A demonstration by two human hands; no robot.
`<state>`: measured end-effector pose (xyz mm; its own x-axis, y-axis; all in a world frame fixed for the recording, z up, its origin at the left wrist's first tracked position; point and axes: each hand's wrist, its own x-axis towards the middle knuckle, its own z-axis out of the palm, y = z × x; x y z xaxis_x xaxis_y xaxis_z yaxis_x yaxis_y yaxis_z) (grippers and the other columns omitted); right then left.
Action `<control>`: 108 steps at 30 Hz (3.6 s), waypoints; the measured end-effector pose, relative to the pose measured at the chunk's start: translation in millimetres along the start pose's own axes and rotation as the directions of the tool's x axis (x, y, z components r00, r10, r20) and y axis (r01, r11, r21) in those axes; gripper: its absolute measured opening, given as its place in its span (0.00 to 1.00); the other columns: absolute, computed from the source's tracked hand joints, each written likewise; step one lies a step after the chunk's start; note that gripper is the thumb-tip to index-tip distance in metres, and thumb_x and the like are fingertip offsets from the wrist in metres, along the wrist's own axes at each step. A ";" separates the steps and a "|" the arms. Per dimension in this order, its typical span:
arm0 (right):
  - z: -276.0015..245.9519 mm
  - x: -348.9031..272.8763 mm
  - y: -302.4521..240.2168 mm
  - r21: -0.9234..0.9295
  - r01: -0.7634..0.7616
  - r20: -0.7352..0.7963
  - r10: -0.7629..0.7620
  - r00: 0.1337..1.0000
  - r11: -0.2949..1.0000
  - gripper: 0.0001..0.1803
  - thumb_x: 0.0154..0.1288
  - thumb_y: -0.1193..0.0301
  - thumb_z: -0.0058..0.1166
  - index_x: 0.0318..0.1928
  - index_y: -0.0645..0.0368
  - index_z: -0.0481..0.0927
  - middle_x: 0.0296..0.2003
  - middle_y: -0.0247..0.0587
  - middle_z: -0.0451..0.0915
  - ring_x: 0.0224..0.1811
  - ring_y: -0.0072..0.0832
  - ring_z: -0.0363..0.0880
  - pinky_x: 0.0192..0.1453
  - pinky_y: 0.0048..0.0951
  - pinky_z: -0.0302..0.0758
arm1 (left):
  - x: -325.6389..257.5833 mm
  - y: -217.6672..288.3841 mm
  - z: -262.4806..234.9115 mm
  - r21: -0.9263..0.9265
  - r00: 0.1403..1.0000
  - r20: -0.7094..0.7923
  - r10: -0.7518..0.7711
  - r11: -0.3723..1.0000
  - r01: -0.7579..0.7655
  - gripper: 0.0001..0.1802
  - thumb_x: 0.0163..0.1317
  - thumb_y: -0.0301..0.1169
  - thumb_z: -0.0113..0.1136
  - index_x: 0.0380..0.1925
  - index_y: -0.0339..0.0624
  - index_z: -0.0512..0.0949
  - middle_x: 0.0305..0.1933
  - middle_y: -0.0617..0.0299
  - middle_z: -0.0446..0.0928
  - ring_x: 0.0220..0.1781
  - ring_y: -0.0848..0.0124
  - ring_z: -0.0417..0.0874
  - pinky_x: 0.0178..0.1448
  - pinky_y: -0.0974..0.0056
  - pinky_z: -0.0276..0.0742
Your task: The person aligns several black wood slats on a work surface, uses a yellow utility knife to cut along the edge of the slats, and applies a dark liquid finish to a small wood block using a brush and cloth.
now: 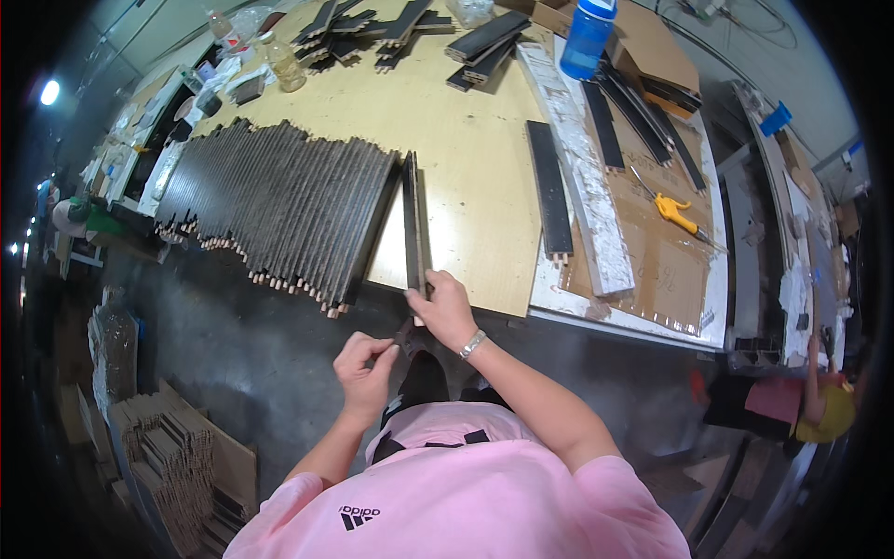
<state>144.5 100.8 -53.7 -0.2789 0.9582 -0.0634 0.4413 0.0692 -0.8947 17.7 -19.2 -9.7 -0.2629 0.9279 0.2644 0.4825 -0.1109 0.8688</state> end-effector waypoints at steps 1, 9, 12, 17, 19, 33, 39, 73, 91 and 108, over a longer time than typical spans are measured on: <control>6.7 5.7 -5.9 -0.044 0.037 0.060 -0.034 0.998 0.998 0.14 0.58 0.66 0.59 0.35 0.67 0.78 0.32 0.54 0.76 0.38 0.50 0.76 0.45 0.41 0.74 | 1.6 0.1 -7.4 0.008 0.998 -0.063 -0.031 0.999 0.032 0.04 0.50 0.17 0.64 0.26 0.32 0.80 0.24 0.60 0.73 0.27 0.72 0.73 0.33 0.70 0.67; -18.8 29.0 3.1 -0.361 0.196 -0.254 -0.298 0.920 0.912 0.24 0.54 0.67 0.63 0.51 0.61 0.78 0.50 0.48 0.73 0.54 0.43 0.72 0.53 0.39 0.74 | 5.4 -13.4 -30.4 -0.004 0.973 -0.172 -0.153 0.988 0.154 0.03 0.52 0.17 0.64 0.27 0.31 0.80 0.24 0.60 0.74 0.26 0.74 0.74 0.32 0.70 0.69; -77.4 42.6 30.2 -0.647 -0.119 -0.485 -0.286 0.827 0.753 0.29 0.51 0.68 0.65 0.55 0.61 0.75 0.54 0.49 0.71 0.59 0.46 0.68 0.61 0.41 0.69 | 8.2 -16.8 -25.4 -0.060 0.974 -0.144 -0.177 0.984 0.169 0.03 0.52 0.17 0.64 0.27 0.32 0.80 0.25 0.63 0.73 0.27 0.77 0.72 0.33 0.72 0.66; -113.0 48.0 45.1 -0.608 -0.214 -0.518 -0.177 0.837 0.765 0.27 0.51 0.71 0.65 0.53 0.62 0.75 0.53 0.51 0.71 0.58 0.48 0.67 0.62 0.42 0.67 | 29.1 -15.6 -10.0 -0.101 0.985 -0.083 -0.152 0.984 0.144 0.03 0.52 0.17 0.64 0.27 0.31 0.80 0.25 0.63 0.73 0.28 0.77 0.72 0.33 0.72 0.65; -97.8 48.2 36.9 -0.491 0.005 -0.418 -0.241 0.876 0.871 0.23 0.53 0.73 0.64 0.50 0.64 0.75 0.52 0.52 0.72 0.55 0.47 0.70 0.59 0.43 0.69 | 38.2 -12.9 -4.7 -0.105 0.988 -0.075 -0.133 0.987 0.125 0.03 0.52 0.17 0.64 0.27 0.31 0.80 0.25 0.63 0.73 0.28 0.77 0.71 0.32 0.72 0.65; 41.9 88.7 -34.9 -0.168 -0.260 -0.158 0.235 0.959 0.951 0.45 0.48 0.55 0.66 0.63 0.68 0.66 0.52 0.55 0.71 0.56 0.48 0.73 0.58 0.41 0.73 | 58.7 -27.4 -33.2 -0.146 0.966 -0.158 -0.202 0.973 0.179 0.03 0.53 0.18 0.65 0.28 0.31 0.81 0.26 0.61 0.75 0.27 0.76 0.74 0.33 0.72 0.68; 41.2 86.9 -12.5 0.078 -0.218 -0.149 0.227 0.962 0.973 0.41 0.46 0.64 0.63 0.62 0.68 0.68 0.48 0.53 0.75 0.52 0.43 0.76 0.56 0.38 0.74 | 57.2 -37.0 -39.3 -0.208 0.947 -0.155 -0.283 0.946 0.248 0.03 0.53 0.18 0.65 0.28 0.31 0.80 0.26 0.63 0.74 0.28 0.77 0.73 0.34 0.73 0.67; 43.9 64.9 4.7 0.339 -0.166 -0.027 0.186 0.982 0.926 0.39 0.55 0.66 0.61 0.66 0.68 0.64 0.46 0.48 0.73 0.29 0.26 0.79 0.37 0.29 0.78 | 54.5 -41.7 -16.2 -0.576 0.868 0.119 -0.481 0.679 0.455 0.03 0.59 0.16 0.58 0.32 0.32 0.79 0.55 0.51 0.76 0.44 0.74 0.79 0.50 0.70 0.75; 20.2 70.9 7.3 0.468 -0.199 -0.151 0.300 0.942 0.861 0.16 0.57 0.78 0.50 0.46 0.69 0.73 0.36 0.44 0.80 0.34 0.26 0.78 0.38 0.26 0.73 | 30.8 -73.6 -10.1 -0.674 0.693 0.119 -0.711 0.455 0.582 0.02 0.63 0.22 0.60 0.35 0.36 0.78 0.34 0.64 0.79 0.42 0.76 0.78 0.51 0.70 0.71; 30.3 77.7 -22.5 0.130 -0.210 -0.116 0.225 0.967 0.969 0.26 0.48 0.70 0.64 0.44 0.71 0.67 0.34 0.59 0.81 0.37 0.46 0.83 0.43 0.39 0.79 | 14.0 -25.7 -11.9 -0.696 0.551 0.513 -0.658 0.058 0.716 0.05 0.67 0.27 0.55 0.33 0.37 0.74 0.37 0.53 0.82 0.31 0.69 0.84 0.35 0.69 0.82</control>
<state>87.1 165.3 -51.9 -0.0713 0.9748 -0.2115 0.3755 -0.1702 -0.9110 -8.3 -7.7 -23.3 -0.0343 0.7671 -0.6406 -0.7419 0.4099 0.5306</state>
